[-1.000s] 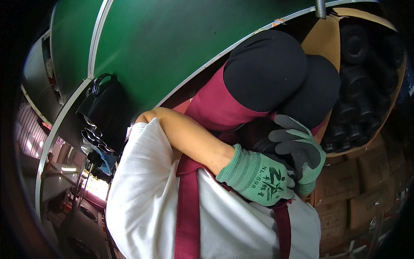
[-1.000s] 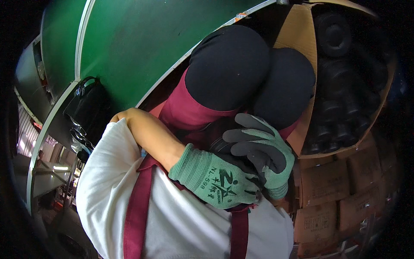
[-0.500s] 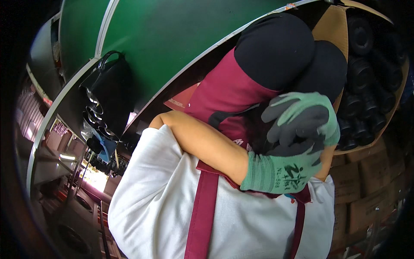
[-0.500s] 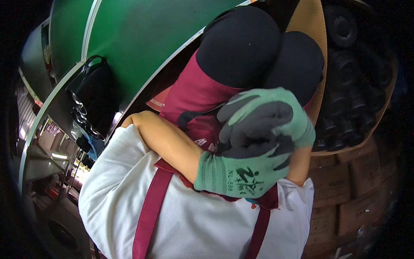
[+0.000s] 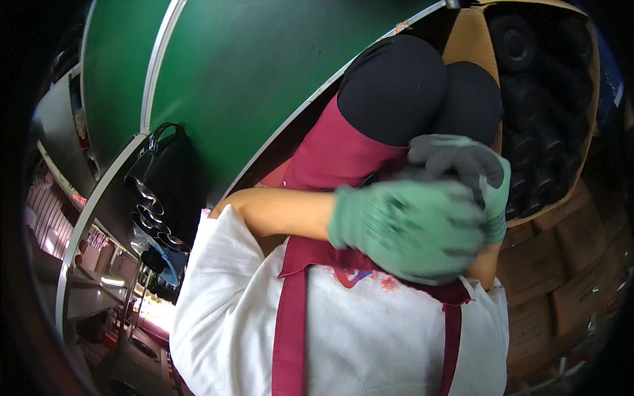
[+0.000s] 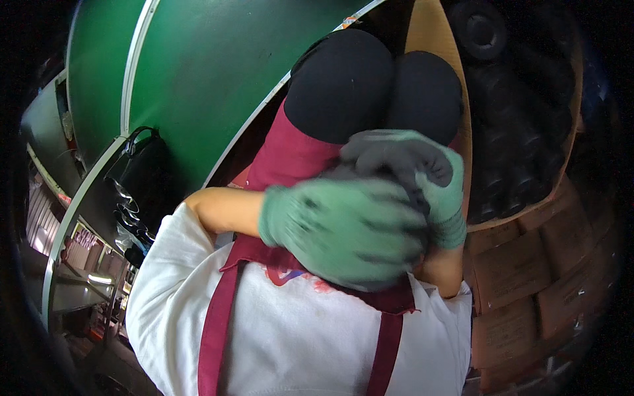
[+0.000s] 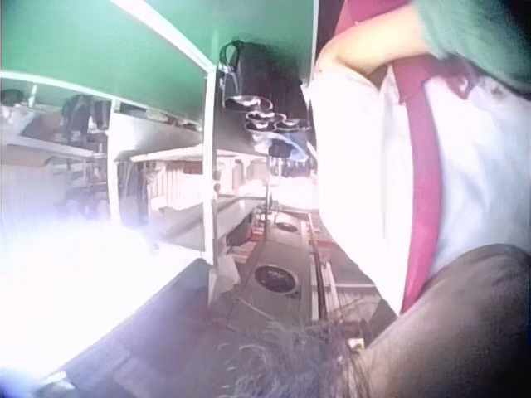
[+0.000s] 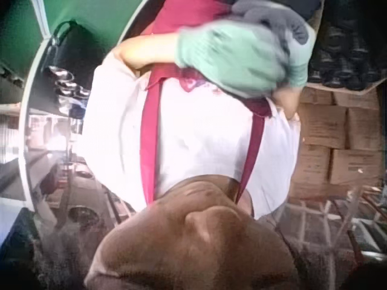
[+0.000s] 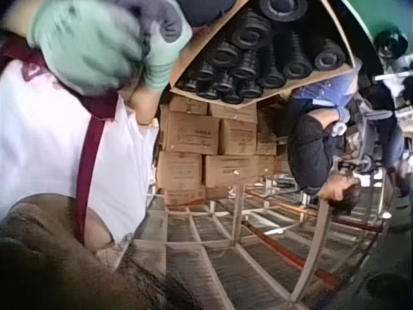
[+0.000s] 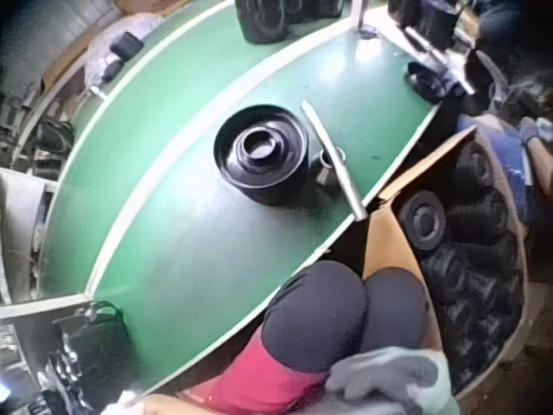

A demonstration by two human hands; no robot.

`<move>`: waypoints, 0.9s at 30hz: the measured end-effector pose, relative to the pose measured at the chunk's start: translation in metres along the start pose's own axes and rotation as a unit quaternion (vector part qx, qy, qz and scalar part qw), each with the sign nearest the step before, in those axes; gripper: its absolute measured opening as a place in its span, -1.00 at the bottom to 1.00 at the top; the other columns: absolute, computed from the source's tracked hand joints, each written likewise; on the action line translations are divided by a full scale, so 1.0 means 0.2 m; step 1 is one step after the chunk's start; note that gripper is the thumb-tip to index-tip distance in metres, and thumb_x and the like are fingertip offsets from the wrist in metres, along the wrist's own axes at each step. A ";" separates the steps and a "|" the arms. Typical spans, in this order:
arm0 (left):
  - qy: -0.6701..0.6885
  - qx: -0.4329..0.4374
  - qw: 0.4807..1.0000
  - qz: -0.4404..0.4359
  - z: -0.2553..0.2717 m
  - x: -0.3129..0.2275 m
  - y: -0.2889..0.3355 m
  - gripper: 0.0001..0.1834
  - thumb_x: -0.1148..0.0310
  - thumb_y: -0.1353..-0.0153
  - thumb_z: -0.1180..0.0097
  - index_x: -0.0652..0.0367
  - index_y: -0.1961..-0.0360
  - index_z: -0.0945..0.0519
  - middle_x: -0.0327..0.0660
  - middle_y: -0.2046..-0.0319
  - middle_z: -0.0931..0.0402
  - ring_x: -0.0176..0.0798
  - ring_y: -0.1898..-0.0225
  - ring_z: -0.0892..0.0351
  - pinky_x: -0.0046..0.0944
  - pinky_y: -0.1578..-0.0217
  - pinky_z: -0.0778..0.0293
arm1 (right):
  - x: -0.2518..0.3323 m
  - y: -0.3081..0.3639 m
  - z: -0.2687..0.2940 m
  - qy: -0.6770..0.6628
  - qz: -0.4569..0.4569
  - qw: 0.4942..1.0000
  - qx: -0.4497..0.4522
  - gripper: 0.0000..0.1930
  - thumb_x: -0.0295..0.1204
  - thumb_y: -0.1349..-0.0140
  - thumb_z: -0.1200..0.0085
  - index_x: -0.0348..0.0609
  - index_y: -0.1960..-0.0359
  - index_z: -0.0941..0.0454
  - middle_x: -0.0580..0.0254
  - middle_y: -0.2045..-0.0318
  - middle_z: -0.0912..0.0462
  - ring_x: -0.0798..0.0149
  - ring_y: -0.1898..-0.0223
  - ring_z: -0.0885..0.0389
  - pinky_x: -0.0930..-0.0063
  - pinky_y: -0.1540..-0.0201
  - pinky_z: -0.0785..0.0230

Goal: The person assembles black kettles on a green conveyor belt. They pick up kettle bodies and lids, attach the lids to the bodies, and place the assembled units back on the belt. The process is repeated for multiple kettles.

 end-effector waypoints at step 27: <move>-0.023 -0.211 0.966 0.149 -0.02 -0.27 0.23 -0.11 0.12 0.25 -0.68 0.05 -0.17 -0.55 0.03 -0.32 -0.29 0.37 -0.42 -0.17 0.34 -0.38 -0.17 | -0.11 0.50 -0.12 -0.045 0.199 0.935 -0.291 -0.53 -0.16 -0.61 0.30 -0.31 -0.10 -0.54 0.02 0.00 -0.67 0.14 -0.04 -0.66 0.26 -0.21 -0.46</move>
Point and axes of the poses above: each hand's wrist, its own y-axis away from the middle knuckle, its own z-axis out of the back of the hand, x = y × z, the point moved 3 cm from there along -y, towards the middle knuckle
